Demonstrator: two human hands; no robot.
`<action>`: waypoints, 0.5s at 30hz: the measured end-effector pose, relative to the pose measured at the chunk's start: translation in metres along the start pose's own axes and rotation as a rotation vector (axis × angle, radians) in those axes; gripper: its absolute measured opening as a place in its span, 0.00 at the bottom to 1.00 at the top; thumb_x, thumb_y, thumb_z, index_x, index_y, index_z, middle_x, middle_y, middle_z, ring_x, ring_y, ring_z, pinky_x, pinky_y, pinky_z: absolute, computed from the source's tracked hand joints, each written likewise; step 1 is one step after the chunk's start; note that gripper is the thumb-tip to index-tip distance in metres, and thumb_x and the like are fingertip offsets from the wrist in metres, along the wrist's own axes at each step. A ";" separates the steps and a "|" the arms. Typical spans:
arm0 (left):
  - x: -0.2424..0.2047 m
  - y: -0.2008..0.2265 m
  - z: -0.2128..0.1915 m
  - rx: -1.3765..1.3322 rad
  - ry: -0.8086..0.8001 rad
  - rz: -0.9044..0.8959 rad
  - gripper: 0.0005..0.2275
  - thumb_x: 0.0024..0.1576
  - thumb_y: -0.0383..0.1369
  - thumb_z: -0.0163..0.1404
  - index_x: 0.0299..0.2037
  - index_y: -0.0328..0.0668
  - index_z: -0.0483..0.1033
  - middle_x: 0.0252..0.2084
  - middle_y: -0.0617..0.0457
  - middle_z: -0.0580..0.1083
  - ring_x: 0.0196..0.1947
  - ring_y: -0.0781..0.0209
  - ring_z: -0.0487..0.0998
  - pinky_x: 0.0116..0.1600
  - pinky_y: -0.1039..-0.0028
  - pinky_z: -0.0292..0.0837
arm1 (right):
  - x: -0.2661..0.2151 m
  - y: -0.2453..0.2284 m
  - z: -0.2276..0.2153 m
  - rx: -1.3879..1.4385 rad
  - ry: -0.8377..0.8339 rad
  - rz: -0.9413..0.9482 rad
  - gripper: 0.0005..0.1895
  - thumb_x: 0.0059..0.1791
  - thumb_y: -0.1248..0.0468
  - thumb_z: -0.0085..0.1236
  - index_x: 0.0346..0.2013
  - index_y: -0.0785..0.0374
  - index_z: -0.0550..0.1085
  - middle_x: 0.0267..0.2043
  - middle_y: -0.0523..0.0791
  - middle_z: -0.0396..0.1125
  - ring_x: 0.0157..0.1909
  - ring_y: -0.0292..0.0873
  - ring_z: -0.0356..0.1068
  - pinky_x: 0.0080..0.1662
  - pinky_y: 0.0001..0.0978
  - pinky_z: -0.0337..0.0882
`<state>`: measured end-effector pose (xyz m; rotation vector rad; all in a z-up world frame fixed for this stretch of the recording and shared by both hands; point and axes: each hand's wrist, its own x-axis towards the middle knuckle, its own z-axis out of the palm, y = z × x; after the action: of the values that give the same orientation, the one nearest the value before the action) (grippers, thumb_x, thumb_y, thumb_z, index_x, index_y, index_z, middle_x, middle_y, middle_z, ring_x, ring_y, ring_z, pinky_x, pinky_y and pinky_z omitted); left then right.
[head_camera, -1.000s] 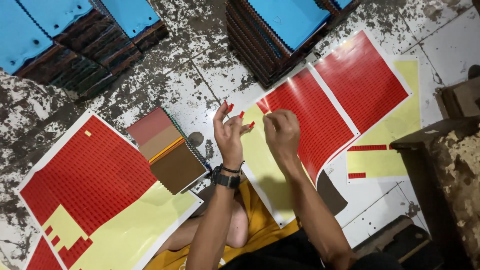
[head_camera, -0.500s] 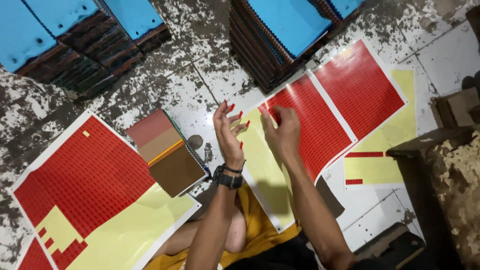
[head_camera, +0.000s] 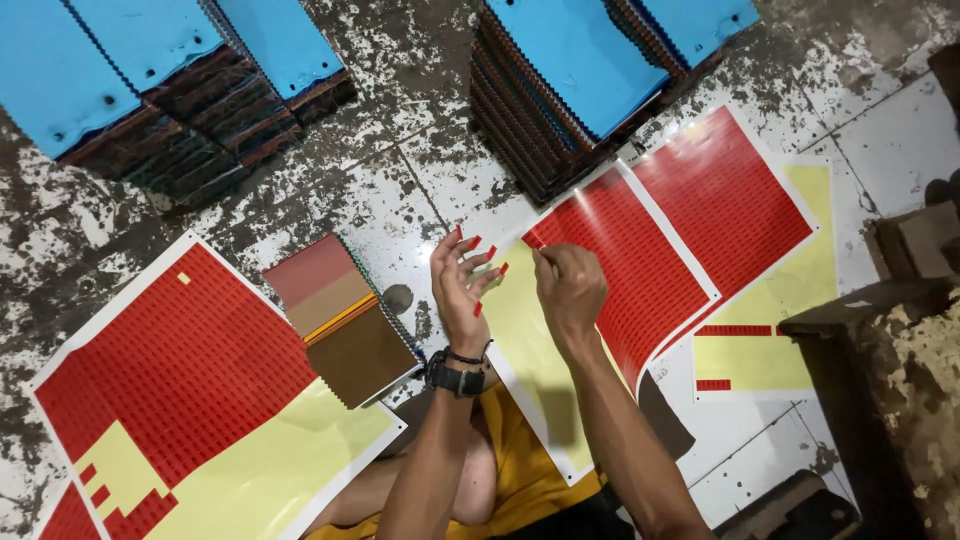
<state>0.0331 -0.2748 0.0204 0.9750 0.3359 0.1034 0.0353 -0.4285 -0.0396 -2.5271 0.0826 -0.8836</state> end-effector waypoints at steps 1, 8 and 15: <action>0.001 -0.001 0.000 -0.001 0.002 0.001 0.23 0.66 0.43 0.33 0.66 0.37 0.60 0.57 0.40 0.65 0.49 0.55 0.72 0.47 0.66 0.81 | 0.001 0.000 -0.001 0.002 -0.001 -0.002 0.06 0.41 0.64 0.73 0.29 0.52 0.81 0.27 0.39 0.72 0.33 0.44 0.74 0.34 0.35 0.75; 0.004 0.007 -0.008 -0.229 -0.050 -0.113 0.23 0.66 0.46 0.33 0.65 0.42 0.62 0.56 0.43 0.68 0.50 0.53 0.75 0.49 0.61 0.82 | 0.008 -0.012 -0.013 0.099 -0.004 -0.013 0.06 0.42 0.68 0.70 0.30 0.56 0.80 0.32 0.41 0.71 0.35 0.45 0.73 0.38 0.36 0.74; 0.005 0.008 -0.019 -0.263 -0.074 -0.143 0.24 0.65 0.50 0.34 0.58 0.40 0.71 0.58 0.44 0.70 0.56 0.51 0.75 0.56 0.56 0.80 | 0.016 -0.022 -0.021 0.163 0.004 -0.023 0.07 0.42 0.72 0.68 0.30 0.59 0.79 0.31 0.42 0.70 0.34 0.46 0.72 0.38 0.37 0.74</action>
<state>0.0325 -0.2541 0.0158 0.6902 0.3144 -0.0187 0.0331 -0.4201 -0.0059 -2.3794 -0.0169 -0.8679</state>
